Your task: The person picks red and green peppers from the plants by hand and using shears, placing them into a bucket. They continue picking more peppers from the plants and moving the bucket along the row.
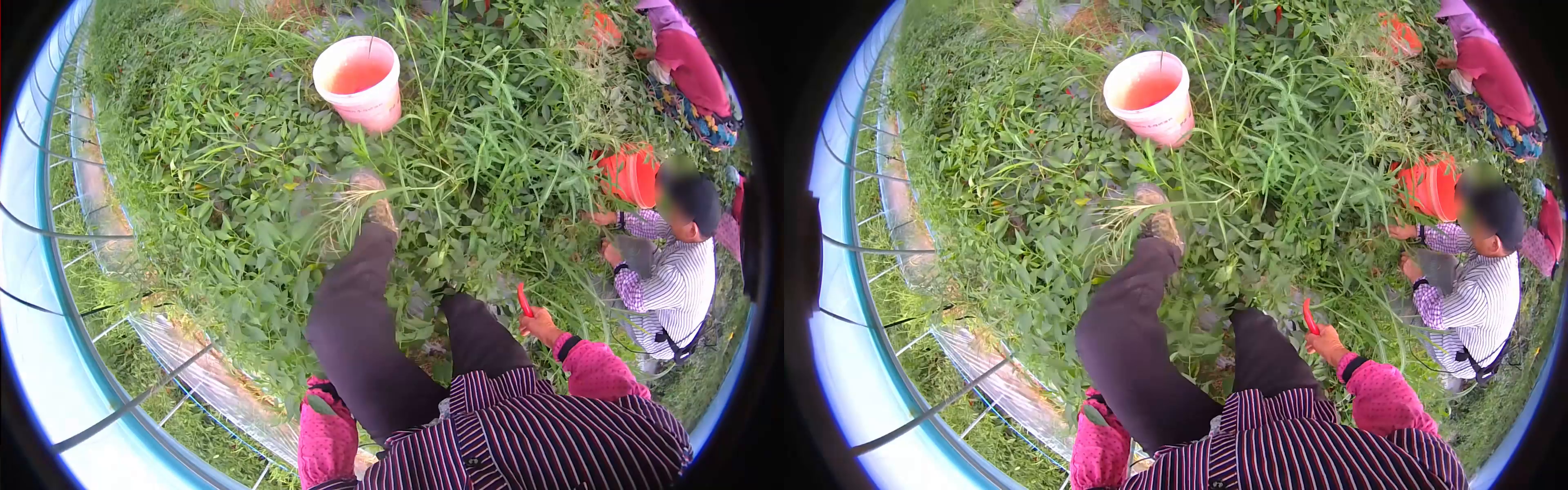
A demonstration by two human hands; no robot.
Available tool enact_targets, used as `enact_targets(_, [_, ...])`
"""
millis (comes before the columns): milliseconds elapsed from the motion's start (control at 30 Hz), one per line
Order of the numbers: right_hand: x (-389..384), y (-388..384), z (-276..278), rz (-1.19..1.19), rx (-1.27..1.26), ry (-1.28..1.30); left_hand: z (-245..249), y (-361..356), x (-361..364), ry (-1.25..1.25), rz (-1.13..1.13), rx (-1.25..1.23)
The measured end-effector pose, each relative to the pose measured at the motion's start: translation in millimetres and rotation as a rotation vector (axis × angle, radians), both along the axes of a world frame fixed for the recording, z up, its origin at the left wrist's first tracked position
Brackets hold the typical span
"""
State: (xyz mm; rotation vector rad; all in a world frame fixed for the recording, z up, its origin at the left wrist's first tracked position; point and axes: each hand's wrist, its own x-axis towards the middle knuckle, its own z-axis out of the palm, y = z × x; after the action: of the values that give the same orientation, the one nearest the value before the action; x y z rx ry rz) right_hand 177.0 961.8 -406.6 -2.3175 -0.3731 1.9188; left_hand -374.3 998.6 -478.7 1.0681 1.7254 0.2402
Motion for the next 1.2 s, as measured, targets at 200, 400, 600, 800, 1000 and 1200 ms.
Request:
enact_targets(200, [-16.3,14.7,13.3,-0.018,0.026,-0.032,42.6,109.3,16.4,-0.176,0.345,0.356])
enact_targets(400, [-49.2,11.5,66.6,-0.222,0.027,-0.114,79.3,239.2,-8.1,0.600,-0.416,0.240])
enact_targets(600, [-93.1,-28.8,94.1,-0.340,-0.352,-0.280,1.8,269.4,-89.4,0.894,-0.596,-0.265])
enact_targets(800, [-130.6,19.6,80.9,-0.260,-0.368,-0.247,-0.6,215.0,-169.4,0.790,-0.534,-0.492])
enact_targets(1000, [-143.6,105.0,77.9,-0.119,-0.276,-0.251,-6.4,173.3,-165.4,0.758,-0.519,-0.478])
enact_targets(1200, [-169.8,155.0,89.0,-0.057,-0.267,-0.324,-34.2,141.1,-195.5,0.507,-0.329,-0.583])
